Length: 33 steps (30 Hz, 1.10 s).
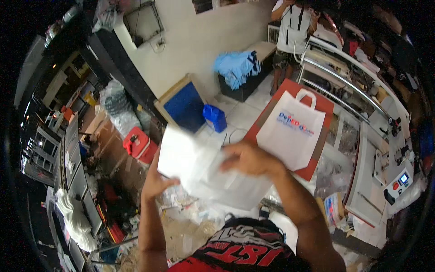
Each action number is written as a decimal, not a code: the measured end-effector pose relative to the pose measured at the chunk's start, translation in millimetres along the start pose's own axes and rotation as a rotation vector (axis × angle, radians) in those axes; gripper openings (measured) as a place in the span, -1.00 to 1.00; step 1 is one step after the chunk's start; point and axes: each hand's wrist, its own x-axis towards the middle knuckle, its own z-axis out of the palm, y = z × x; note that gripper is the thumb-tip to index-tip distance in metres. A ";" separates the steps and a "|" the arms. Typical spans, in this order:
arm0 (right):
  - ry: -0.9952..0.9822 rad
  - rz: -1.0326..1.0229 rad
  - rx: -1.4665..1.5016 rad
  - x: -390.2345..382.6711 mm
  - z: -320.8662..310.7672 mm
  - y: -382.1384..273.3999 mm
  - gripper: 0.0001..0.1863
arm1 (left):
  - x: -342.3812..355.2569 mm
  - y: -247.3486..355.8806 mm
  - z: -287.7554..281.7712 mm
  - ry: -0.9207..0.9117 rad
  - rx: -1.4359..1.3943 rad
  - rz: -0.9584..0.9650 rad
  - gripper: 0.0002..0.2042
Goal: The person heat presses printed designs onto tote bags using a heat press machine and places the bags onto platens on a screen printing table.
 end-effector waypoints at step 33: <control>0.651 0.865 0.197 -235.2 38.9 328.5 -0.46 | -108.8 -250.6 88.9 -0.256 0.692 -0.367 -0.67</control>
